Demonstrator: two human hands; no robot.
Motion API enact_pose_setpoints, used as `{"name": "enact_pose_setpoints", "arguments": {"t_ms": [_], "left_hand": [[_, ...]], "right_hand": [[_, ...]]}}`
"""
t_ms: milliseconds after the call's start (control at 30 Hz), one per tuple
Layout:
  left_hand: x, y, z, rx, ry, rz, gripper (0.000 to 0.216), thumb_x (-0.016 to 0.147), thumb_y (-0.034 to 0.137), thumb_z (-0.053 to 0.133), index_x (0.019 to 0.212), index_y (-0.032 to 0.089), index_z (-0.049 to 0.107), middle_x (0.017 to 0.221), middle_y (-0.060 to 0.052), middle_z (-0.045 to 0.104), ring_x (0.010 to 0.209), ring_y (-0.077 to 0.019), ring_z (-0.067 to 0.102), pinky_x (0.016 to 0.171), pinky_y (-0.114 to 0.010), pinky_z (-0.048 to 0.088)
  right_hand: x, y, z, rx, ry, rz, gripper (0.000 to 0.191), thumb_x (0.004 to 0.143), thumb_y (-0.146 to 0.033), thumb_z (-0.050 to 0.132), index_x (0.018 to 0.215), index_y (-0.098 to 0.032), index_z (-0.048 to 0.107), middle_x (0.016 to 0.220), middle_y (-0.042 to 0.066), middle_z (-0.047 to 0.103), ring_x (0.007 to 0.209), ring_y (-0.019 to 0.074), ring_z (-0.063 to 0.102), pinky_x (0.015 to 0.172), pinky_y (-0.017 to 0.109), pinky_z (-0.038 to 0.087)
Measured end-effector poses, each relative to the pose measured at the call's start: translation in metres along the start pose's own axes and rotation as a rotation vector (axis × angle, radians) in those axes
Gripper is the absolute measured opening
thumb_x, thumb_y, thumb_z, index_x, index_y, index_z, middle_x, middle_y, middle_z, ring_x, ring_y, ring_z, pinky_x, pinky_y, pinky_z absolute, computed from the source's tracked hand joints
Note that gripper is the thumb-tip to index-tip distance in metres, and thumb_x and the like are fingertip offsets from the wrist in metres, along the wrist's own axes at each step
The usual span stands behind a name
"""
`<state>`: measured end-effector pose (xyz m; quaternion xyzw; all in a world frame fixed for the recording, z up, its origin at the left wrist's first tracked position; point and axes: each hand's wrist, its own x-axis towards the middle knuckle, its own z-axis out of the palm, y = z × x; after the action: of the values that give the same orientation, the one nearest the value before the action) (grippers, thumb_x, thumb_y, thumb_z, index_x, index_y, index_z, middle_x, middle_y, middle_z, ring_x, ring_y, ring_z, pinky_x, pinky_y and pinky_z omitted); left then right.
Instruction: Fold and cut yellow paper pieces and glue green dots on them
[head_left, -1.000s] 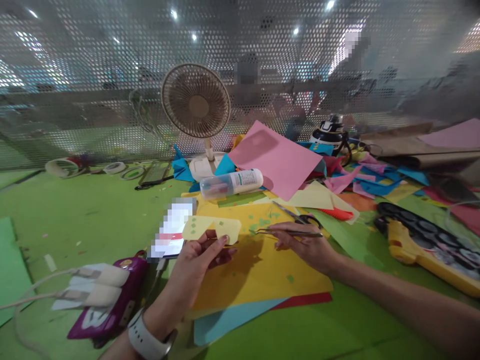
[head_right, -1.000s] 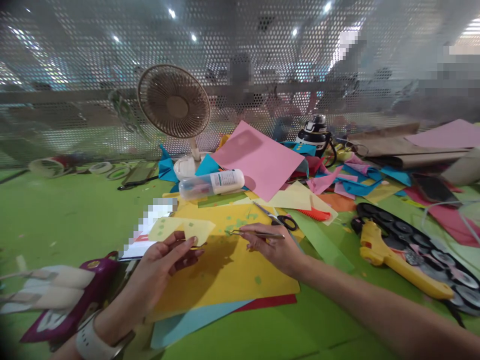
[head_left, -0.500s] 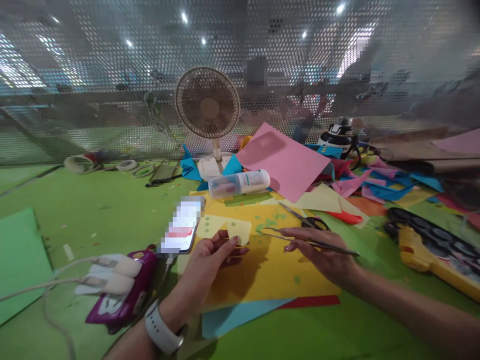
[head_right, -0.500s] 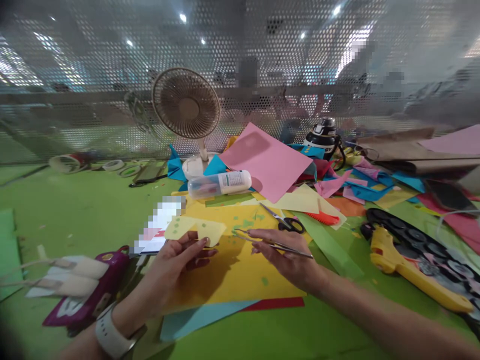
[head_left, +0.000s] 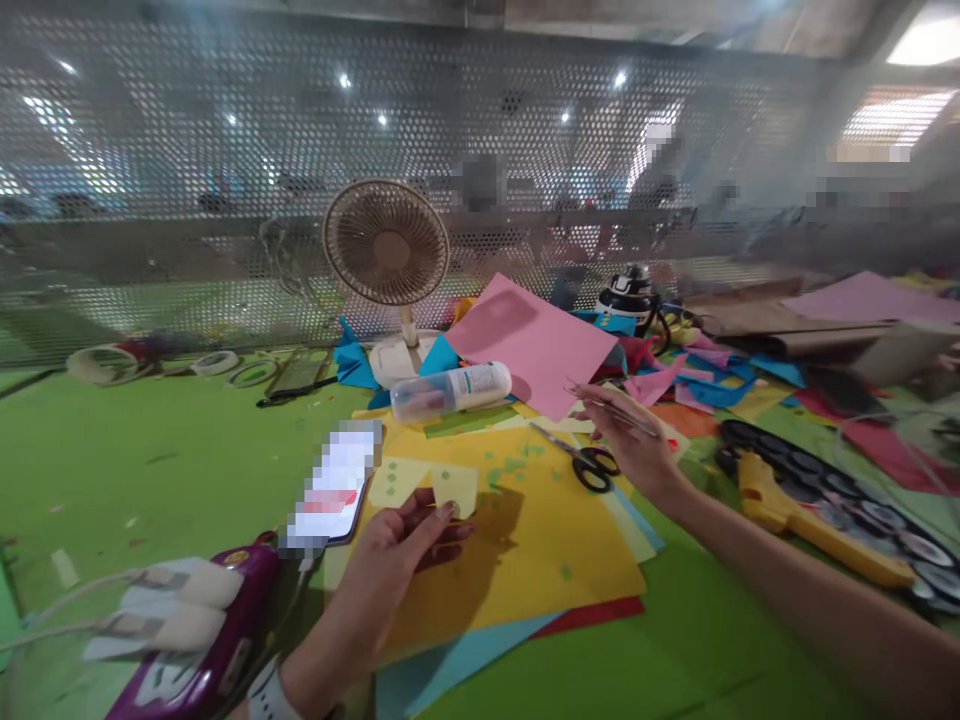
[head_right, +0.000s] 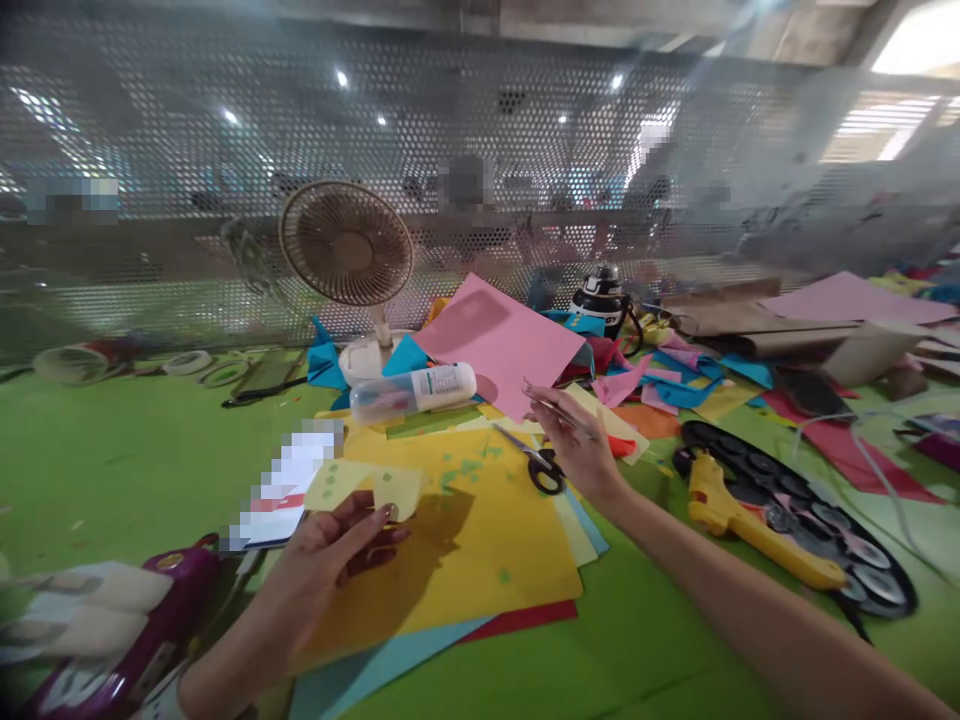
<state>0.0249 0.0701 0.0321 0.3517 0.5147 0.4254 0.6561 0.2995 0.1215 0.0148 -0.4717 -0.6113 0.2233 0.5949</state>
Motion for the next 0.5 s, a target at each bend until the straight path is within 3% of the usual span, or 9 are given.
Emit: {"name": "enact_pose_setpoints", "arguments": {"t_ms": [167, 267, 400, 500], "left_hand": [[0.0, 0.0, -0.002, 0.005, -0.012, -0.005, 0.03, 0.064, 0.025, 0.074, 0.086, 0.015, 0.056, 0.085, -0.002, 0.067, 0.078, -0.0177, 0.067, 0.068, -0.025, 0.055], [0.0, 0.001, -0.001, -0.009, -0.002, 0.003, 0.03, 0.063, 0.024, 0.075, 0.085, 0.015, 0.057, 0.088, -0.002, 0.067, 0.079, -0.0186, 0.067, 0.069, -0.027, 0.055], [0.0, 0.0, -0.001, -0.017, 0.003, 0.009, 0.032, 0.061, 0.023, 0.076, 0.085, 0.014, 0.058, 0.087, -0.004, 0.068, 0.077, -0.0191, 0.067, 0.068, -0.027, 0.055], [0.0, 0.001, -0.001, -0.028, -0.005, 0.011, 0.03, 0.062, 0.023, 0.075, 0.084, 0.015, 0.058, 0.087, -0.004, 0.069, 0.077, -0.0184, 0.067, 0.069, -0.027, 0.055]], "right_hand": [[0.007, 0.008, -0.005, 0.073, 0.029, 0.034, 0.033, 0.08, -0.04, 0.055, 0.105, -0.019, 0.058, 0.104, 0.01, 0.063, 0.094, 0.0212, 0.061, 0.065, 0.03, 0.054], [0.008, 0.009, -0.008, 0.099, 0.043, 0.031, 0.036, 0.082, -0.04, 0.052, 0.111, -0.019, 0.056, 0.111, 0.01, 0.06, 0.095, 0.0201, 0.06, 0.065, 0.029, 0.054], [0.013, 0.016, -0.014, -0.047, 0.105, -0.001, 0.037, 0.082, -0.043, 0.051, 0.109, -0.019, 0.059, 0.106, 0.01, 0.06, 0.091, 0.0207, 0.06, 0.059, 0.029, 0.053], [0.017, 0.021, -0.018, -0.16, 0.111, -0.083, 0.034, 0.084, -0.041, 0.05, 0.107, -0.02, 0.062, 0.105, 0.009, 0.061, 0.093, 0.0213, 0.058, 0.066, 0.032, 0.053]]}}
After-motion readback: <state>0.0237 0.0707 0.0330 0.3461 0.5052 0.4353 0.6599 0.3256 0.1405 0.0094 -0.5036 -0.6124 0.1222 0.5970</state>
